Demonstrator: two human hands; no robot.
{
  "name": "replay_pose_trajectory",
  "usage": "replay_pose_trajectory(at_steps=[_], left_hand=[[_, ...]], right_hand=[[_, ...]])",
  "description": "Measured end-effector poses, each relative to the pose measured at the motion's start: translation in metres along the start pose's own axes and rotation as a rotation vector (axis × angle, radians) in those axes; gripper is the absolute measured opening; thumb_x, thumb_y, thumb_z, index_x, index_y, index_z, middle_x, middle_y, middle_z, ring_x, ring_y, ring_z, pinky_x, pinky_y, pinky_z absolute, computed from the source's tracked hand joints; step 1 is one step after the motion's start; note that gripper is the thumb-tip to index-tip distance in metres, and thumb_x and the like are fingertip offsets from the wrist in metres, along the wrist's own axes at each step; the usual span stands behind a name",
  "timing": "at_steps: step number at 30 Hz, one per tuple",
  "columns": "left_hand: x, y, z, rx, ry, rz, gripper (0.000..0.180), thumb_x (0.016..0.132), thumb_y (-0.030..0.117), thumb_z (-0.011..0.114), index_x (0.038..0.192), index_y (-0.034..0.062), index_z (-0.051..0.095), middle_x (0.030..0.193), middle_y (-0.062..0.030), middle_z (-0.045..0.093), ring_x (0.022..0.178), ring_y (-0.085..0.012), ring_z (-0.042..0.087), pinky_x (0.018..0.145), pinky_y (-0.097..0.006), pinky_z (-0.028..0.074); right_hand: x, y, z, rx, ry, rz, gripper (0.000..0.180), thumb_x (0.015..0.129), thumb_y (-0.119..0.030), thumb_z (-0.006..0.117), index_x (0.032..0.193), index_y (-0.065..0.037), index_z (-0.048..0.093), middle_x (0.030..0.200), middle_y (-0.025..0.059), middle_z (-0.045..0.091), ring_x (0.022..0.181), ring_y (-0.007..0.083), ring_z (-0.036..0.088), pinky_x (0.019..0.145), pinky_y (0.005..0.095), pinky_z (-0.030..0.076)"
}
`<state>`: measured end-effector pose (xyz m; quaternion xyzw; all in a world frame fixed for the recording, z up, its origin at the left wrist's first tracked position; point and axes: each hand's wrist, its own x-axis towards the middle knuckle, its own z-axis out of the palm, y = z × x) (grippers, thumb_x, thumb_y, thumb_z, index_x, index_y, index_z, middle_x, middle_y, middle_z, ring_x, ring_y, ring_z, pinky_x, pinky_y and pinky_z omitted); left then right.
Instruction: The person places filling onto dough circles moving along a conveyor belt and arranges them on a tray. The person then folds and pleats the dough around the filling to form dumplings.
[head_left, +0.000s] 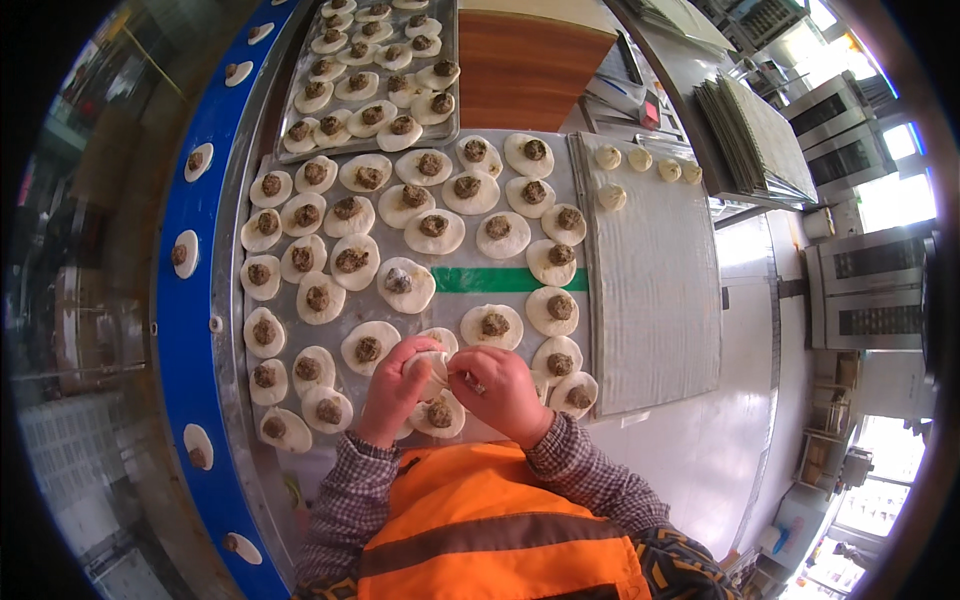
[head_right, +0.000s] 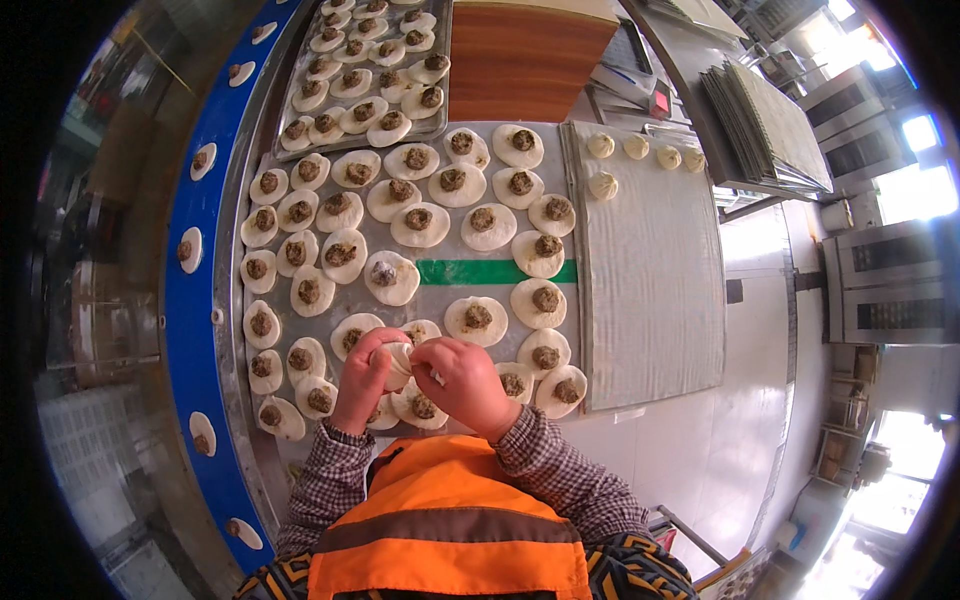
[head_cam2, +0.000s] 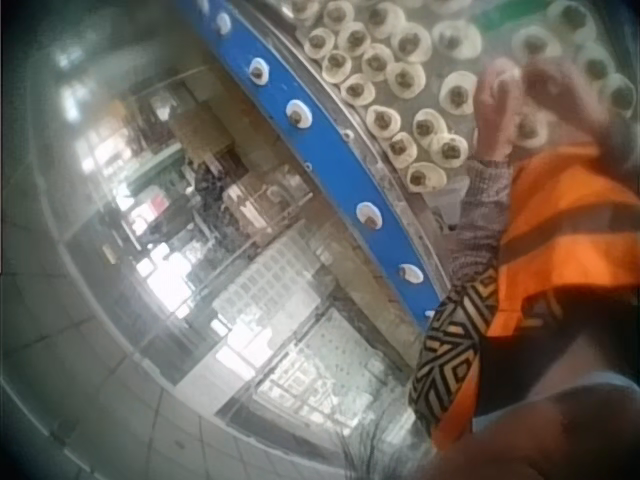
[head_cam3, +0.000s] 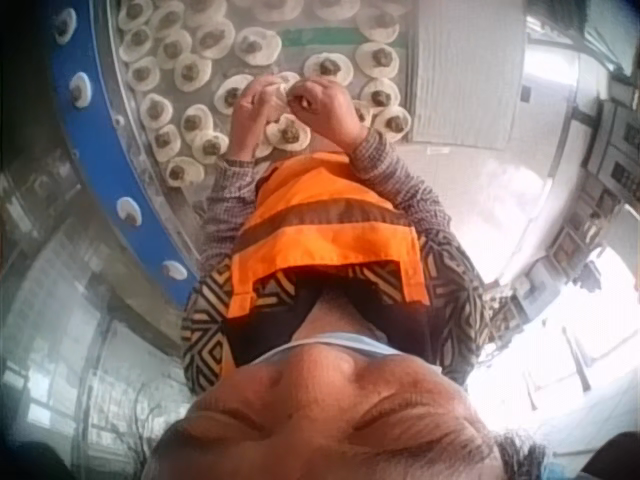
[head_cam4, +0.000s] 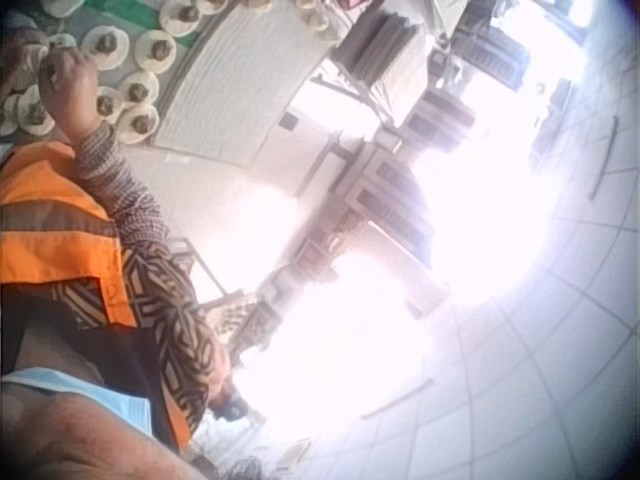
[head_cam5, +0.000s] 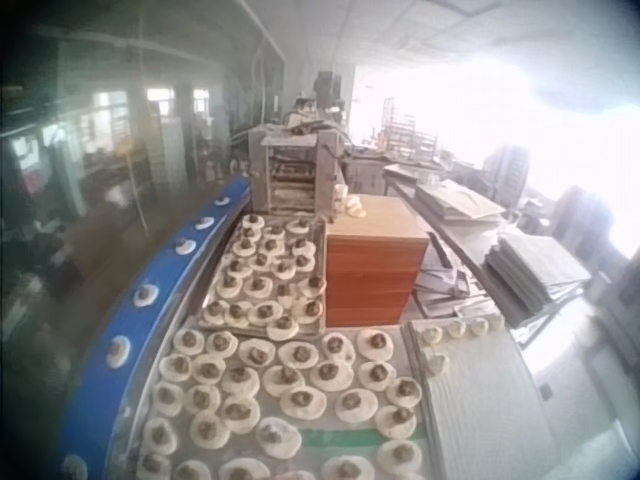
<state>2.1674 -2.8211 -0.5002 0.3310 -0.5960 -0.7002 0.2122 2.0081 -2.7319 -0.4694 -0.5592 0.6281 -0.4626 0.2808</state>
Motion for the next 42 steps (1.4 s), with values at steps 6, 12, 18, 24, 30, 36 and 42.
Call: replay_pose_trajectory(at_steps=[6,12,18,24,30,36,42], left_hand=[[0.004,0.009,0.001,-0.291,-0.041,-0.306,0.047,0.096,0.045,0.055,0.113,0.0018,0.059,0.1,-0.005,0.061,0.097,-0.0121,0.057,0.088,-0.027,0.046],[0.006,0.016,0.006,0.109,-0.044,0.113,0.056,0.099,0.055,0.043,0.111,0.0022,0.058,0.096,-0.0045,0.062,0.092,-0.0111,0.058,0.083,-0.026,0.047],[0.012,0.01,0.017,-0.263,0.028,-0.03,0.05,0.101,0.05,0.042,0.097,0.0031,0.059,0.098,-0.0064,0.062,0.094,-0.0133,0.058,0.087,-0.029,0.047],[0.008,0.012,0.022,-0.187,0.095,-0.032,0.047,0.1,0.05,0.044,0.098,0.0054,0.059,0.087,-0.0049,0.062,0.075,-0.0106,0.061,0.066,-0.024,0.05],[0.01,0.004,0.027,-0.546,0.146,-0.427,0.045,0.1,0.052,0.043,0.093,0.01,0.058,0.073,0.0002,0.059,0.054,-0.0085,0.056,0.04,-0.023,0.041],[0.018,-0.012,0.026,-0.786,-0.105,-0.729,0.049,0.098,0.059,0.039,0.094,0.0133,0.057,0.07,0.0021,0.057,0.047,-0.0082,0.051,0.034,-0.022,0.034],[0.016,-0.018,0.056,-0.719,-0.181,-0.441,0.055,0.102,0.053,0.034,0.107,0.0034,0.057,0.102,-0.006,0.063,0.094,-0.0137,0.06,0.087,-0.027,0.048]], right_hand=[[-0.001,-0.005,-0.001,0.521,0.059,0.389,0.016,0.08,0.001,0.07,0.095,-0.001,0.063,0.078,0.0062,0.064,0.069,0.0135,0.064,0.061,0.0256,0.051],[0.001,-0.004,-0.007,-0.032,-0.006,-0.048,0.018,0.08,0.001,0.069,0.096,0.0,0.062,0.078,0.0097,0.065,0.067,0.0183,0.064,0.06,0.0279,0.051],[0.003,-0.008,-0.01,0.077,0.037,0.127,0.015,0.078,-0.002,0.069,0.091,-0.001,0.063,0.074,0.0133,0.064,0.066,0.0291,0.064,0.057,0.0339,0.051],[0.001,-0.008,-0.01,0.022,0.009,-0.024,0.018,0.079,-0.004,0.07,0.095,-0.001,0.063,0.077,0.0142,0.065,0.066,0.0325,0.064,0.059,0.037,0.052],[-0.005,-0.008,-0.005,-0.165,-0.009,-0.129,0.026,0.079,-0.009,0.07,0.102,-0.003,0.06,0.082,0.0129,0.063,0.07,0.032,0.063,0.06,0.0396,0.051],[-0.017,0.001,-0.015,-0.236,-0.125,-0.162,0.028,0.077,-0.013,0.069,0.101,-0.004,0.058,0.085,0.011,0.062,0.076,0.0299,0.063,0.062,0.0395,0.052],[-0.033,0.023,-0.034,-0.263,-0.161,-0.171,0.02,0.079,-0.013,0.068,0.093,-0.005,0.057,0.086,0.0113,0.063,0.073,0.0307,0.063,0.06,0.0405,0.052]])
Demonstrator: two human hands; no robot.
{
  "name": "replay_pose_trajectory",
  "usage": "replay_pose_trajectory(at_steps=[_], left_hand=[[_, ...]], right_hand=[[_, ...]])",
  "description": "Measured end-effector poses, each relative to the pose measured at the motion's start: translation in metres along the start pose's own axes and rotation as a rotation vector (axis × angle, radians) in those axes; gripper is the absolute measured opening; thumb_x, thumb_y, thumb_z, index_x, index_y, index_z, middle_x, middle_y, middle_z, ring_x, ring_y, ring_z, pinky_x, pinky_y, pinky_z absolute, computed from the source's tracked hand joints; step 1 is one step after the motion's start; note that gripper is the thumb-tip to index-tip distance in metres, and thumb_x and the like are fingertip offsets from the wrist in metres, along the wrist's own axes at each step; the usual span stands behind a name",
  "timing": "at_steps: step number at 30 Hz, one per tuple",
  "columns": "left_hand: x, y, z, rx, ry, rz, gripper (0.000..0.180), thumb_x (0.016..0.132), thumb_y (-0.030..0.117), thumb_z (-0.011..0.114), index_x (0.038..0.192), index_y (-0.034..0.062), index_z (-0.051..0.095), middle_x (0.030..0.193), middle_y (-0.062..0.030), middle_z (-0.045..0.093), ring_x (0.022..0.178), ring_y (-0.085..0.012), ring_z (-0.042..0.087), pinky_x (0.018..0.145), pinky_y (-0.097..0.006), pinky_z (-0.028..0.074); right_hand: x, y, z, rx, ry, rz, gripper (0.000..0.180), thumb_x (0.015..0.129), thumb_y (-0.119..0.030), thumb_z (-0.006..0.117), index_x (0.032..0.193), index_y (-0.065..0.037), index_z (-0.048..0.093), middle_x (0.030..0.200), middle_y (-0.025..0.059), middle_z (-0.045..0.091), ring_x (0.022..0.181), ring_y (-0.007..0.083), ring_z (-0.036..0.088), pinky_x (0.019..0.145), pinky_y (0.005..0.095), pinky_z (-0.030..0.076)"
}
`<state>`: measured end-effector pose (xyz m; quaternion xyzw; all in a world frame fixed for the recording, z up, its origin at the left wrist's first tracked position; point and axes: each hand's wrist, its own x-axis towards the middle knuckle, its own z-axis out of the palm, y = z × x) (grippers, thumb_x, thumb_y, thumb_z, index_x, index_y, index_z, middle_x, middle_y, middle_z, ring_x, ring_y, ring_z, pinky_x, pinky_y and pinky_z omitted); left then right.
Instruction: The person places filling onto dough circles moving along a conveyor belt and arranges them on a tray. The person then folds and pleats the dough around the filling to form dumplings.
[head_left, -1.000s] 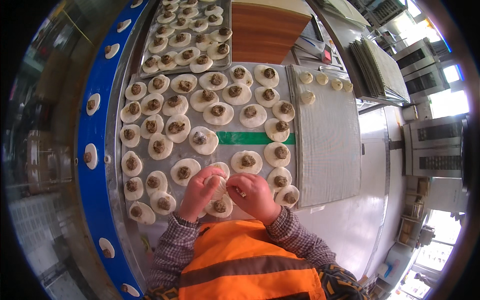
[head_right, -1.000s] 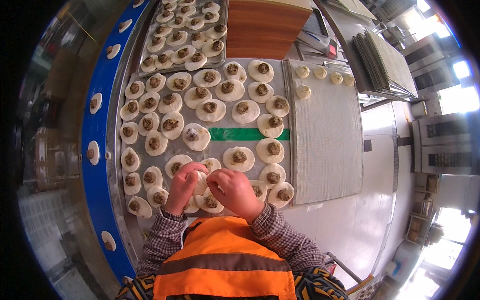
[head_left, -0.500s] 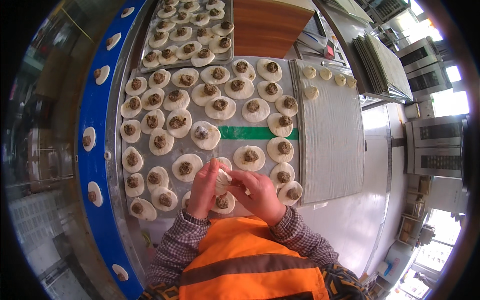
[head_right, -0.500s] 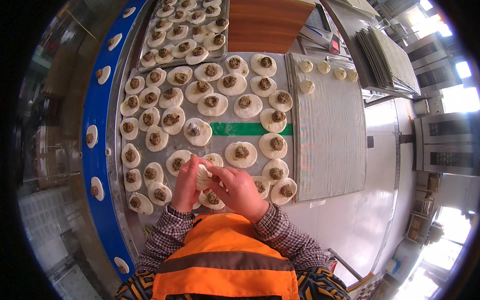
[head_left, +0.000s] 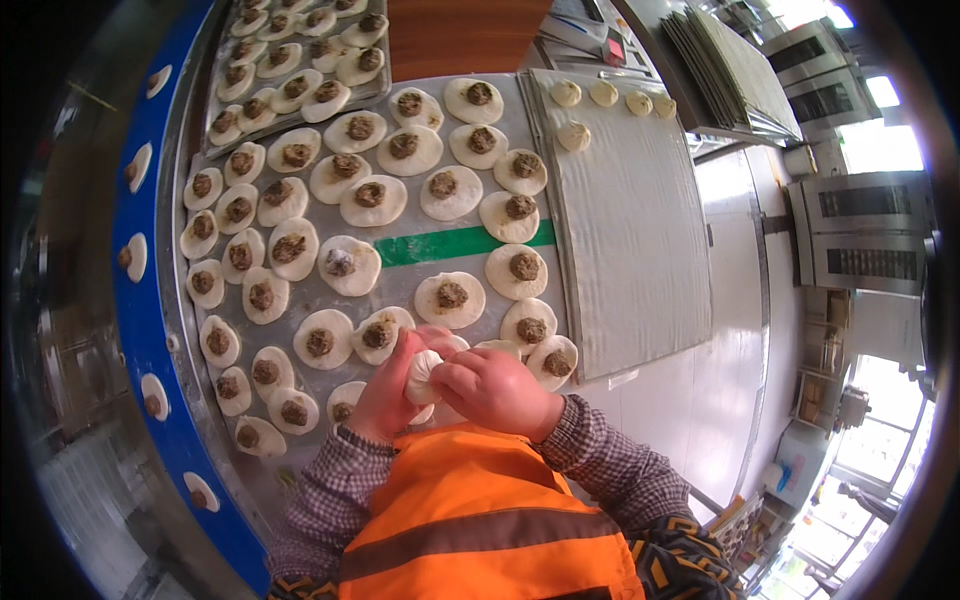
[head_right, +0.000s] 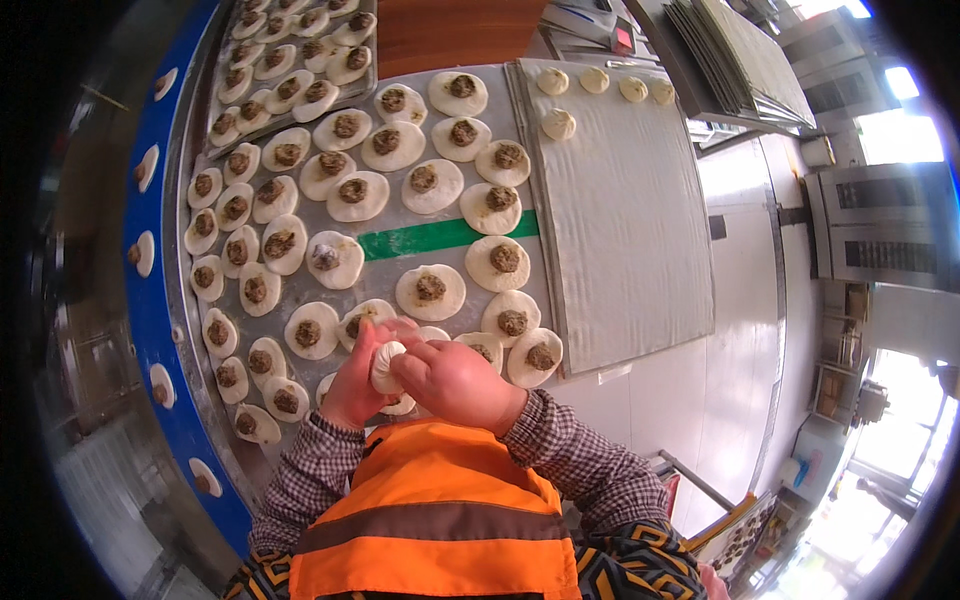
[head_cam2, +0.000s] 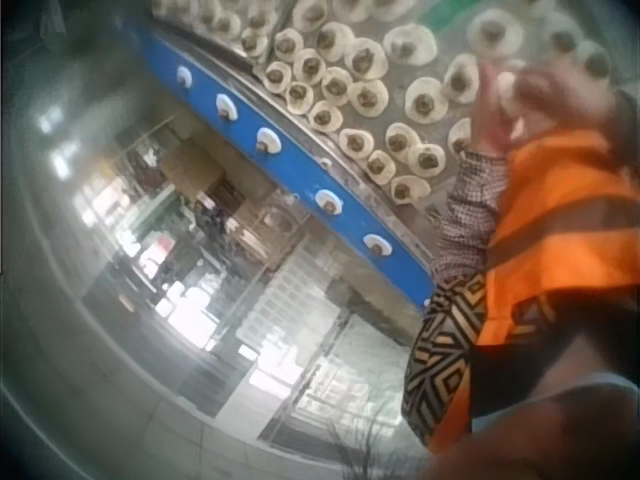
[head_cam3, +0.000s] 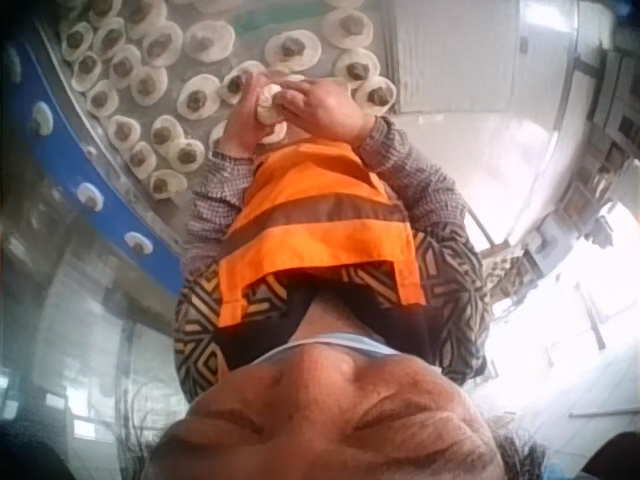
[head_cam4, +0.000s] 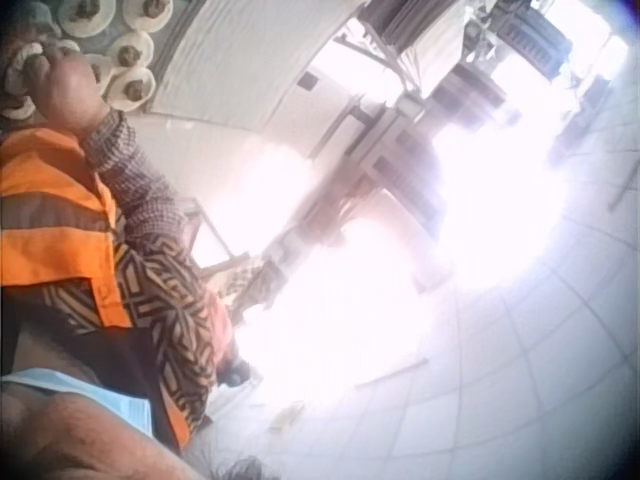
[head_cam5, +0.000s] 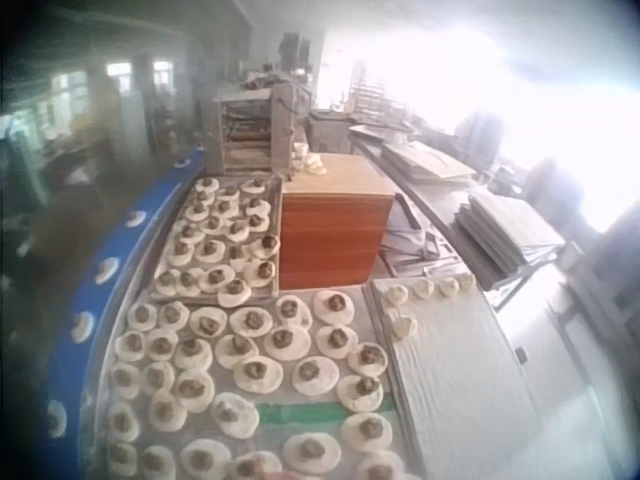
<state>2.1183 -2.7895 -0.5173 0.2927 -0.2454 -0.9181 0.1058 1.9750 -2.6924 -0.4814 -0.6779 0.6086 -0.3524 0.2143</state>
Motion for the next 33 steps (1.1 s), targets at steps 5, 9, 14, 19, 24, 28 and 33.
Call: replay_pose_trajectory(at_steps=[5,9,14,19,24,28,33], left_hand=[[0.028,-0.019,0.012,0.292,0.202,0.167,0.043,0.102,0.043,0.044,0.097,0.004,0.059,0.091,-0.0063,0.063,0.084,-0.0141,0.062,0.074,-0.028,0.052],[0.055,-0.022,0.012,0.025,0.277,0.039,0.044,0.1,0.047,0.044,0.094,0.0054,0.058,0.083,-0.0068,0.063,0.07,-0.0168,0.065,0.052,-0.027,0.055],[0.073,-0.028,0.02,0.029,0.297,0.05,0.05,0.099,0.053,0.042,0.095,0.0047,0.058,0.084,-0.008,0.063,0.073,-0.0187,0.065,0.053,-0.03,0.055],[0.086,-0.033,0.026,0.02,0.324,0.061,0.05,0.1,0.051,0.04,0.095,0.0048,0.057,0.085,-0.0091,0.063,0.073,-0.02,0.065,0.053,-0.031,0.055],[0.099,-0.033,0.04,-0.046,0.357,0.025,0.047,0.101,0.049,0.041,0.095,0.0048,0.057,0.086,-0.008,0.064,0.069,-0.0181,0.066,0.051,-0.031,0.056],[0.099,-0.025,0.061,0.004,0.163,0.019,0.047,0.1,0.05,0.041,0.095,0.006,0.057,0.082,-0.0068,0.065,0.069,-0.0164,0.066,0.048,-0.03,0.055],[0.09,-0.011,0.078,0.024,0.208,0.012,0.05,0.102,0.05,0.036,0.091,0.0055,0.057,0.084,-0.0063,0.063,0.069,-0.0152,0.064,0.054,-0.028,0.054]], right_hand=[[-0.007,0.027,-0.005,0.237,0.104,0.207,0.015,0.079,-0.003,0.068,0.093,-0.003,0.06,0.079,0.0116,0.064,0.068,0.0279,0.065,0.062,0.0371,0.052],[-0.009,0.096,-0.036,0.03,0.351,0.636,0.02,0.078,-0.001,0.071,0.097,-0.002,0.064,0.081,0.0112,0.061,0.068,0.0209,0.063,0.061,0.0309,0.051],[-0.013,0.168,-0.052,-0.18,0.129,0.6,0.017,0.08,-0.015,0.066,0.091,-0.003,0.067,0.089,0.0126,0.063,0.08,0.0314,0.063,0.072,0.0416,0.052],[-0.008,0.18,-0.054,-0.271,0.074,0.469,0.013,0.077,-0.014,0.067,0.085,-0.003,0.068,0.083,0.0123,0.063,0.079,0.0329,0.061,0.071,0.0421,0.051],[-0.009,0.149,-0.069,0.332,0.209,0.68,0.01,0.082,-0.008,0.07,0.089,-0.001,0.07,0.081,0.0082,0.067,0.073,0.0182,0.064,0.066,0.0312,0.052],[-0.012,0.101,-0.075,0.536,0.28,0.517,0.01,0.084,-0.004,0.07,0.091,0.003,0.069,0.08,0.0082,0.066,0.071,0.0138,0.063,0.064,0.027,0.051],[-0.007,0.06,-0.087,0.225,0.261,0.235,0.021,0.078,-0.003,0.071,0.099,-0.001,0.069,0.087,0.0109,0.065,0.072,0.0256,0.064,0.064,0.0327,0.053]])
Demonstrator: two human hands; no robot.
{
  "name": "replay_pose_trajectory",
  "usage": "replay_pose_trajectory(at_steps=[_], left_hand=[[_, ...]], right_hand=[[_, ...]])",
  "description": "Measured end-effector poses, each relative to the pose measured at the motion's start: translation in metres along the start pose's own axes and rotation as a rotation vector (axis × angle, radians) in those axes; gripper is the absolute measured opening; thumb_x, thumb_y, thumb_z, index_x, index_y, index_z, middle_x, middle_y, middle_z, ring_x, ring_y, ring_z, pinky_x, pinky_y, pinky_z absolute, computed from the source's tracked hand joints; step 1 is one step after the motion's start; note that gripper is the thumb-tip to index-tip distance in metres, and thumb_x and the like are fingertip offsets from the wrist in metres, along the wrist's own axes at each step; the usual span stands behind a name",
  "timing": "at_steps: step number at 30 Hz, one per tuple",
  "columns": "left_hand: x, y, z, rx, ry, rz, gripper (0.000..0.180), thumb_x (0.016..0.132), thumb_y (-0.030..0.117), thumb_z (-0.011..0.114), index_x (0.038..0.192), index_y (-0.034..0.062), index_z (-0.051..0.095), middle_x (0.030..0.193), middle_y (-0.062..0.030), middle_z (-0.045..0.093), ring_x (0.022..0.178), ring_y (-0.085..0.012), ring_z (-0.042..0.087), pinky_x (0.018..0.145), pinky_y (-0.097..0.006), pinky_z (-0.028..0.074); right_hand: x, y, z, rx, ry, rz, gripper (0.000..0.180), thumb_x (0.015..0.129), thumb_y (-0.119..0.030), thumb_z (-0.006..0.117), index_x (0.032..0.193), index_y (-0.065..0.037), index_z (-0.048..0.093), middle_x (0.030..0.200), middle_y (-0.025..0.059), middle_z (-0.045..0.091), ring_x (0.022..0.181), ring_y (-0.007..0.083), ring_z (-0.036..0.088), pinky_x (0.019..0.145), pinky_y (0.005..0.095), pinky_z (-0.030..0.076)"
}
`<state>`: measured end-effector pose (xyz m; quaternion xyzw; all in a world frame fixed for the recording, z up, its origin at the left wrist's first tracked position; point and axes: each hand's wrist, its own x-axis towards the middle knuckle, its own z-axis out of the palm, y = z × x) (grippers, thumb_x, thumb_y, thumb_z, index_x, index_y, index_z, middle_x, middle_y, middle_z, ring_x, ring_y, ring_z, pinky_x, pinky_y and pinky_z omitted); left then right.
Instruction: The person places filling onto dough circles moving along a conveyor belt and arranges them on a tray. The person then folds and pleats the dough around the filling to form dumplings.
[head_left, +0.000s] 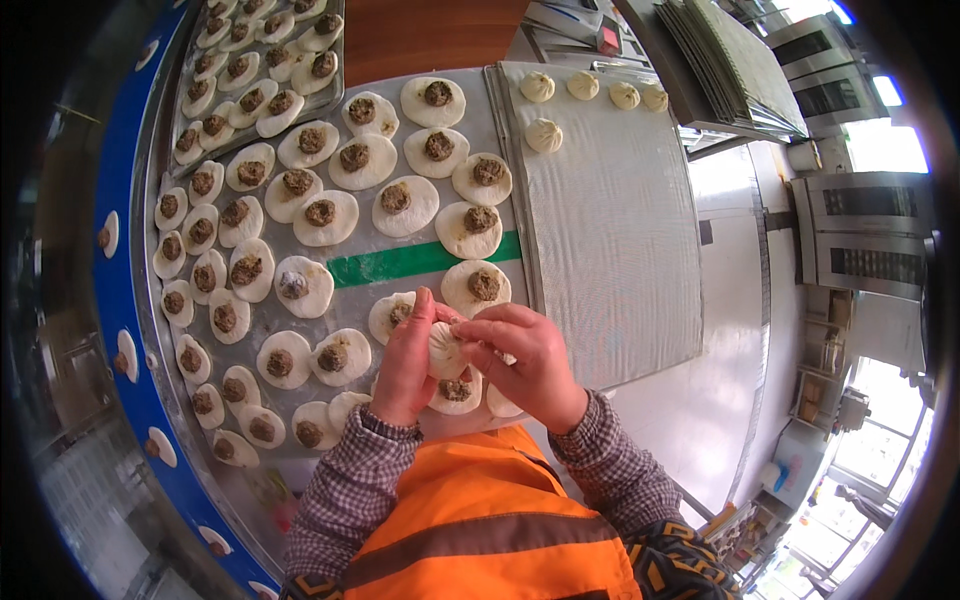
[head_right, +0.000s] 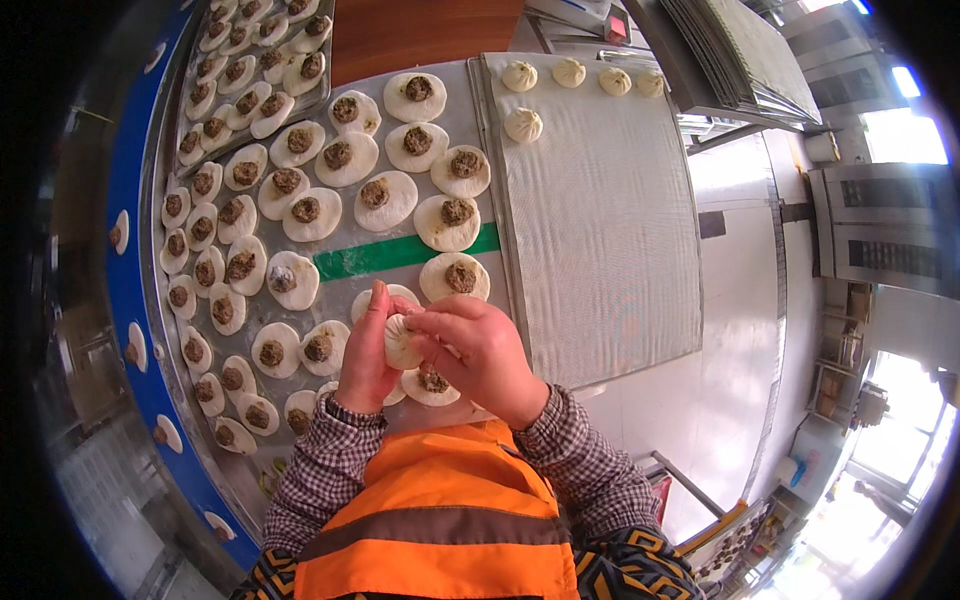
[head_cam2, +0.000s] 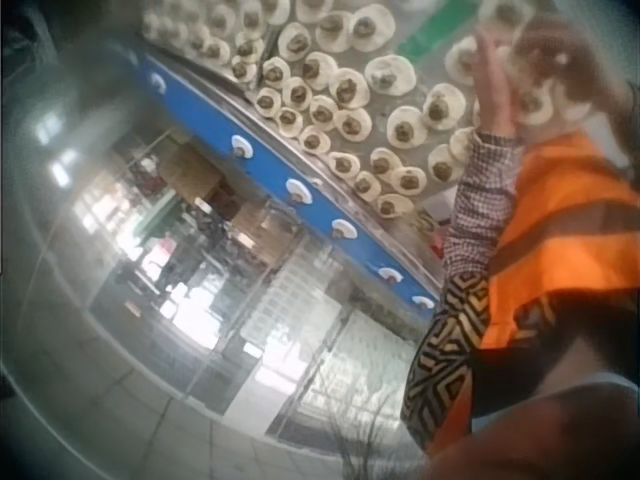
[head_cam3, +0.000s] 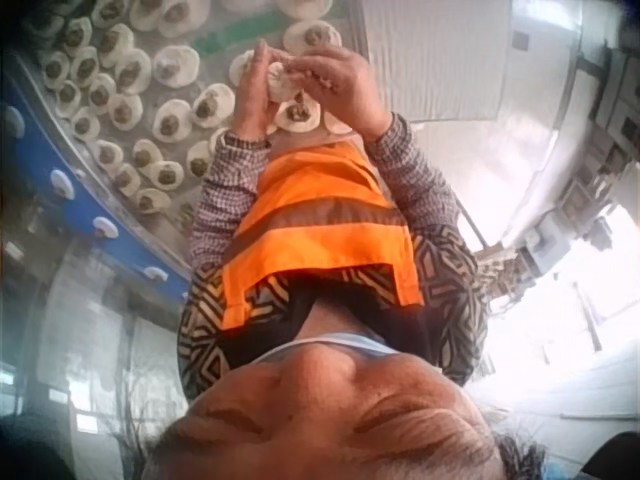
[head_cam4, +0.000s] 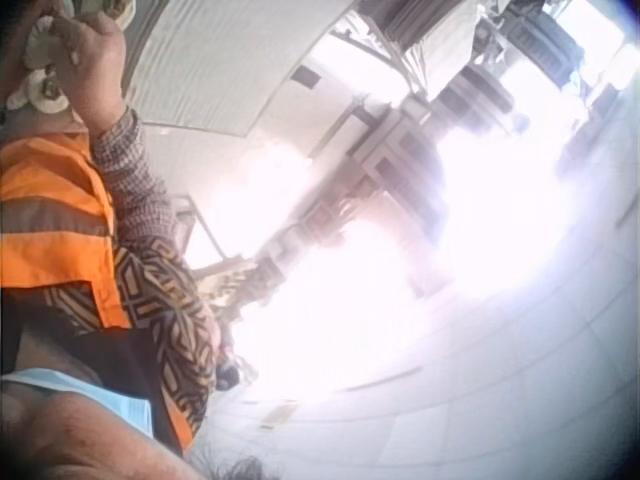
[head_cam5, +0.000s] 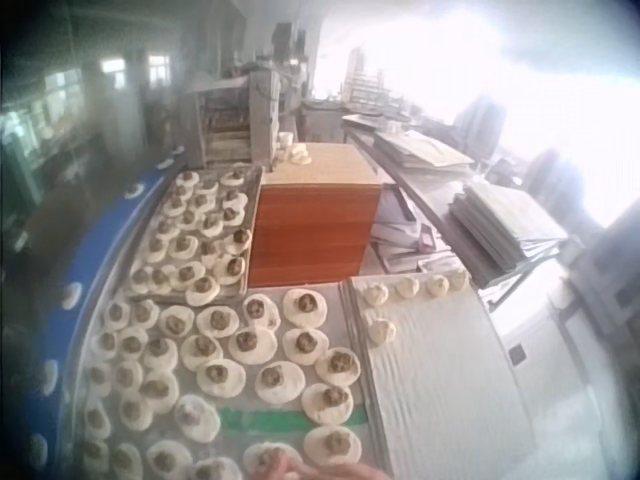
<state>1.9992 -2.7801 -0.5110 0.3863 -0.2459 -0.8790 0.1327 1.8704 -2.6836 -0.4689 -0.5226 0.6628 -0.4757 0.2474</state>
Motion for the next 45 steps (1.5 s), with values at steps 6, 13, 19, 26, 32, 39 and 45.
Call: replay_pose_trajectory(at_steps=[6,13,19,26,32,39,45], left_hand=[[-0.011,-0.001,-0.01,-0.02,-0.075,0.027,0.05,0.103,0.048,0.035,0.093,0.0042,0.057,0.085,-0.007,0.064,0.071,-0.0147,0.063,0.063,-0.031,0.056],[-0.02,0.008,-0.008,-0.059,-0.287,0.055,0.058,0.103,0.052,0.03,0.116,0.0002,0.052,0.082,-0.0067,0.064,0.081,-0.0145,0.064,0.076,-0.031,0.055],[-0.007,0.004,0.037,-0.009,-0.308,-0.021,0.072,0.098,0.061,0.032,0.144,0.0068,0.031,0.116,-0.0114,0.06,0.102,-0.0209,0.062,0.086,-0.033,0.053],[0.022,0.009,0.007,0.546,-0.064,0.295,0.049,0.101,0.04,0.047,0.135,0.0052,0.046,0.128,-0.0099,0.055,0.115,-0.0172,0.055,0.095,-0.032,0.046],[0.017,0.002,-0.072,1.524,0.309,0.466,0.048,0.082,0.014,0.072,0.125,-0.0001,0.055,0.125,-0.0162,0.054,0.118,-0.0296,0.052,0.099,-0.038,0.044],[0.031,0.004,-0.085,1.609,0.288,0.255,0.057,0.07,0.017,0.079,0.12,0.0003,0.056,0.117,-0.0185,0.055,0.108,-0.0357,0.054,0.094,-0.041,0.045],[0.047,0.028,-0.079,1.601,0.167,0.022,0.052,0.066,0.018,0.082,0.109,0.0018,0.058,0.105,-0.0155,0.058,0.096,-0.0302,0.056,0.085,-0.039,0.048]], right_hand=[[-0.011,-0.012,0.011,-0.247,0.016,-0.215,0.029,0.071,-0.008,0.076,0.099,-0.004,0.067,0.093,0.0094,0.063,0.077,0.0264,0.063,0.067,0.0354,0.053],[-0.036,-0.04,0.013,0.094,0.177,0.133,0.052,0.067,-0.013,0.085,0.112,-0.006,0.06,0.111,0.0108,0.058,0.07,0.0179,0.06,0.065,0.0305,0.053],[-0.03,-0.034,-0.01,-0.164,-0.014,0.067,0.071,0.067,-0.011,0.082,0.131,-0.011,0.051,0.124,0.0112,0.055,0.088,0.0288,0.064,0.074,0.0357,0.053],[0.046,0.097,-0.117,0.055,0.49,0.247,0.05,0.077,0.003,0.074,0.123,-0.005,0.056,0.103,0.0066,0.064,0.078,0.01,0.065,0.061,0.0233,0.054],[0.133,0.222,-0.171,-0.299,0.46,0.276,0.046,0.073,-0.012,0.074,0.116,-0.005,0.06,0.112,0.0158,0.062,0.102,0.0326,0.061,0.088,0.0381,0.05],[0.15,0.229,-0.167,-0.412,0.379,0.282,0.056,0.074,-0.015,0.076,0.126,-0.008,0.056,0.12,0.0137,0.06,0.101,0.03,0.062,0.089,0.0388,0.05],[-0.002,0.183,-0.172,0.03,0.534,0.217,0.054,0.076,0.0,0.075,0.126,-0.007,0.055,0.116,0.0096,0.061,0.074,0.0153,0.059,0.067,0.0268,0.05]])
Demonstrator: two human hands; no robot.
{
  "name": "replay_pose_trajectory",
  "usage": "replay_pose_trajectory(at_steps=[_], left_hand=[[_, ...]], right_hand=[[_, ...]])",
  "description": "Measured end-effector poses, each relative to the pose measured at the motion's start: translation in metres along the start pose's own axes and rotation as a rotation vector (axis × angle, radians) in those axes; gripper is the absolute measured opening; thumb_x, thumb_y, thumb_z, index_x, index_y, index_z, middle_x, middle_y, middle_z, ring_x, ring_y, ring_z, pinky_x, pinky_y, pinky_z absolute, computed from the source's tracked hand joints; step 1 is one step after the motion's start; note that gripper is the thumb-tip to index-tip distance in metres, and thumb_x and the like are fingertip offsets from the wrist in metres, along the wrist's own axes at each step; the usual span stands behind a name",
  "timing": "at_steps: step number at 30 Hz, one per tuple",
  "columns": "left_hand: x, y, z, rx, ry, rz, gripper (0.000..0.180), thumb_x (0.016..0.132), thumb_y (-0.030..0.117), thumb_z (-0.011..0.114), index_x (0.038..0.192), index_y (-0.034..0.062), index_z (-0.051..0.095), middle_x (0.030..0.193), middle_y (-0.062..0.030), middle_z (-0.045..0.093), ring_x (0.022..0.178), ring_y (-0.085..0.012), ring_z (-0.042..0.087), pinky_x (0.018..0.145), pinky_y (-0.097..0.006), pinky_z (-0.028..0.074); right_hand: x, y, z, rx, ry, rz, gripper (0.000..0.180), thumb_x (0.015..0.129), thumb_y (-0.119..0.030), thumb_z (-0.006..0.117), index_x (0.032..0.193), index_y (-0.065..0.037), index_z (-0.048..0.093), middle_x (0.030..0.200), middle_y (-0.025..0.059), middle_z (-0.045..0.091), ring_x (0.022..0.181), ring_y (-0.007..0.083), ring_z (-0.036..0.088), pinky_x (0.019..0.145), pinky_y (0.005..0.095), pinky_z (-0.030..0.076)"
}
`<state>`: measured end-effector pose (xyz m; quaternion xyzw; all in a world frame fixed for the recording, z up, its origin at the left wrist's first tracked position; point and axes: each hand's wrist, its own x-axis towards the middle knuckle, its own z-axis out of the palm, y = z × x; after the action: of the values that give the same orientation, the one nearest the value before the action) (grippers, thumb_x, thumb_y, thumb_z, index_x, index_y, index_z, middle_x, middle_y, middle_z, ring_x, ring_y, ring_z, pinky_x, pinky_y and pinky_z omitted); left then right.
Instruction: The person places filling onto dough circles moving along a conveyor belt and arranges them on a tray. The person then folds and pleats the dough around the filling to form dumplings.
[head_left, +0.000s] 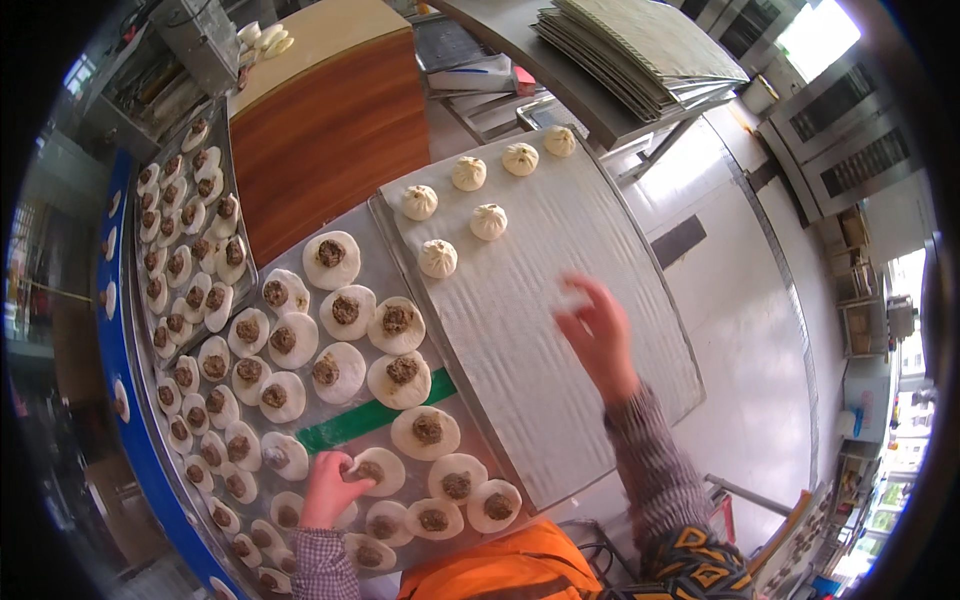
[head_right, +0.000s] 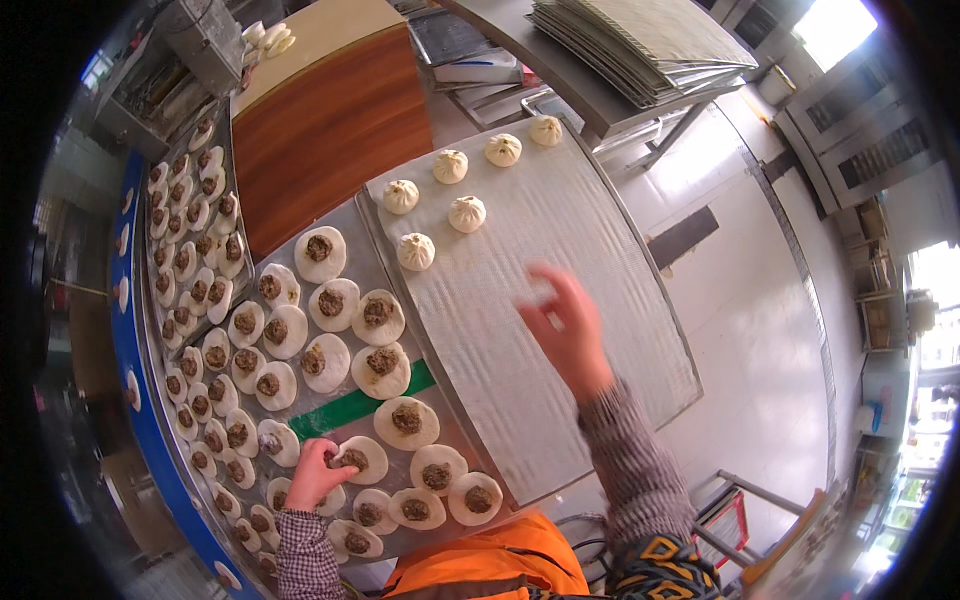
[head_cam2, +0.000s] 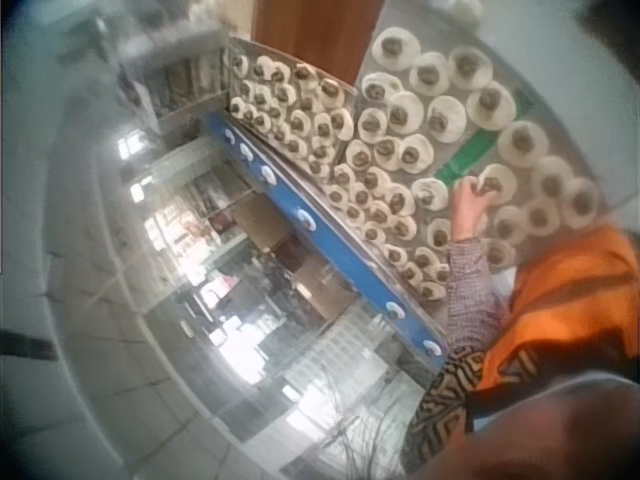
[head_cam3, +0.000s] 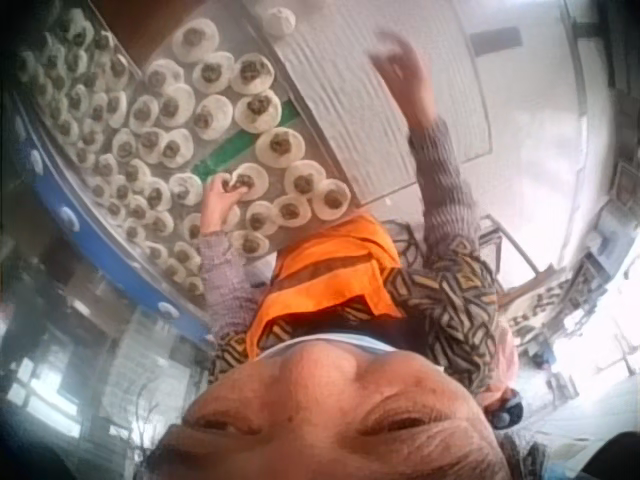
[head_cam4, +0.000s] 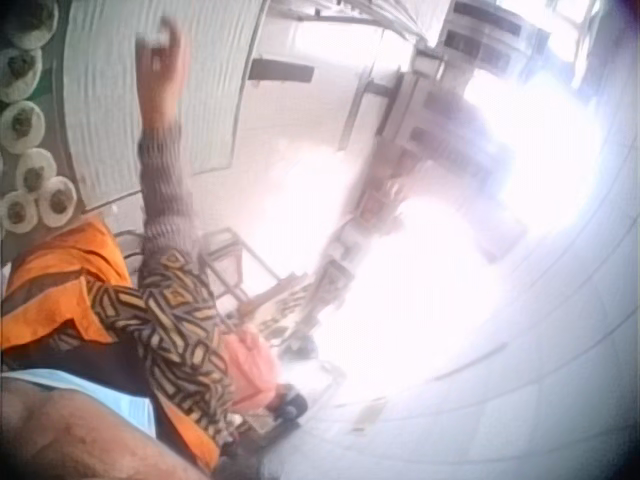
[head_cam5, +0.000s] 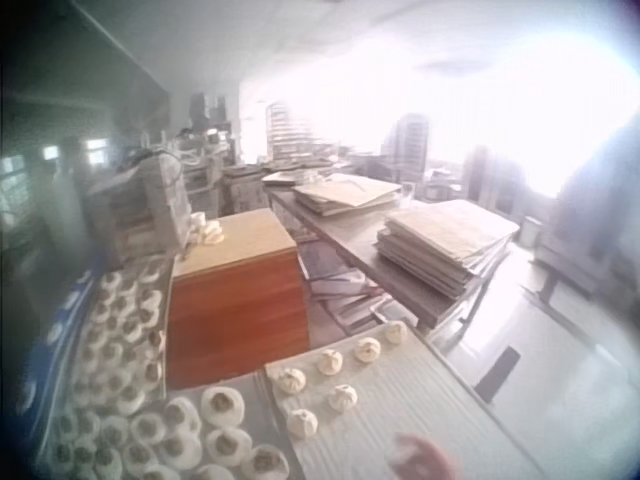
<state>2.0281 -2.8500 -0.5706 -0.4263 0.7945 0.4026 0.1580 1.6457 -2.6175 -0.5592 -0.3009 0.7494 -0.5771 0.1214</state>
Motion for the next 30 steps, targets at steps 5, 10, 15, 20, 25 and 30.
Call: replay_pose_trajectory(at_steps=[5,10,15,20,25,30], left_hand=[[0.01,0.002,-0.002,-0.317,-0.216,-0.072,0.049,0.067,0.015,0.081,0.107,0.0022,0.057,0.099,-0.0109,0.061,0.088,-0.0207,0.059,0.079,-0.035,0.049],[0.011,-0.008,-0.001,-0.053,-0.232,0.157,0.06,0.077,0.013,0.075,0.129,-0.0021,0.048,0.114,-0.0126,0.059,0.1,-0.0195,0.057,0.088,-0.031,0.048],[0.009,-0.029,-0.013,-0.601,-0.315,0.088,0.063,0.083,0.008,0.07,0.138,-0.003,0.041,0.129,-0.0133,0.053,0.116,-0.0249,0.054,0.1,-0.033,0.043],[0.002,-0.045,-0.033,-1.458,-0.194,-0.114,0.056,0.089,0.016,0.065,0.139,0.0013,0.043,0.141,-0.0152,0.047,0.129,-0.0333,0.043,0.112,-0.052,0.033],[-0.017,-0.05,-0.051,-1.804,-0.388,-0.127,0.061,0.088,0.016,0.065,0.143,0.0055,0.04,0.144,-0.015,0.043,0.134,-0.0329,0.038,0.113,-0.052,0.032],[-0.018,-0.046,-0.046,-1.803,-0.355,-0.11,0.057,0.091,0.02,0.061,0.143,0.0056,0.04,0.145,-0.014,0.043,0.136,-0.0323,0.038,0.114,-0.055,0.026]], right_hand=[[-0.287,-0.005,-0.059,-0.259,0.349,0.432,0.007,0.084,0.0,0.065,0.09,-0.001,0.065,0.079,0.0084,0.063,0.071,0.0165,0.06,0.065,0.0288,0.049],[-0.539,0.021,-0.006,-0.679,0.252,1.075,0.021,0.09,-0.018,0.061,0.102,-0.001,0.064,0.092,0.0148,0.067,0.084,0.0295,0.064,0.075,0.0369,0.051],[-0.66,0.064,0.067,-0.582,0.246,1.223,0.026,0.088,-0.022,0.063,0.105,-0.003,0.065,0.099,0.0183,0.066,0.095,0.035,0.063,0.083,0.0434,0.05],[-0.697,0.084,0.121,-0.483,-0.505,1.282,0.036,0.093,-0.036,0.052,0.108,-0.007,0.065,0.098,0.0159,0.069,0.092,0.0354,0.065,0.081,0.0446,0.052],[-0.689,0.1,0.157,-0.342,-0.874,1.388,0.049,0.094,-0.048,0.047,0.104,-0.006,0.071,0.108,0.0164,0.068,0.102,0.035,0.064,0.088,0.0466,0.05],[-0.645,0.101,0.155,-0.337,-0.758,1.416,0.042,0.091,-0.039,0.051,0.101,-0.004,0.069,0.105,0.0204,0.068,0.1,0.0372,0.063,0.088,0.0469,0.05]])
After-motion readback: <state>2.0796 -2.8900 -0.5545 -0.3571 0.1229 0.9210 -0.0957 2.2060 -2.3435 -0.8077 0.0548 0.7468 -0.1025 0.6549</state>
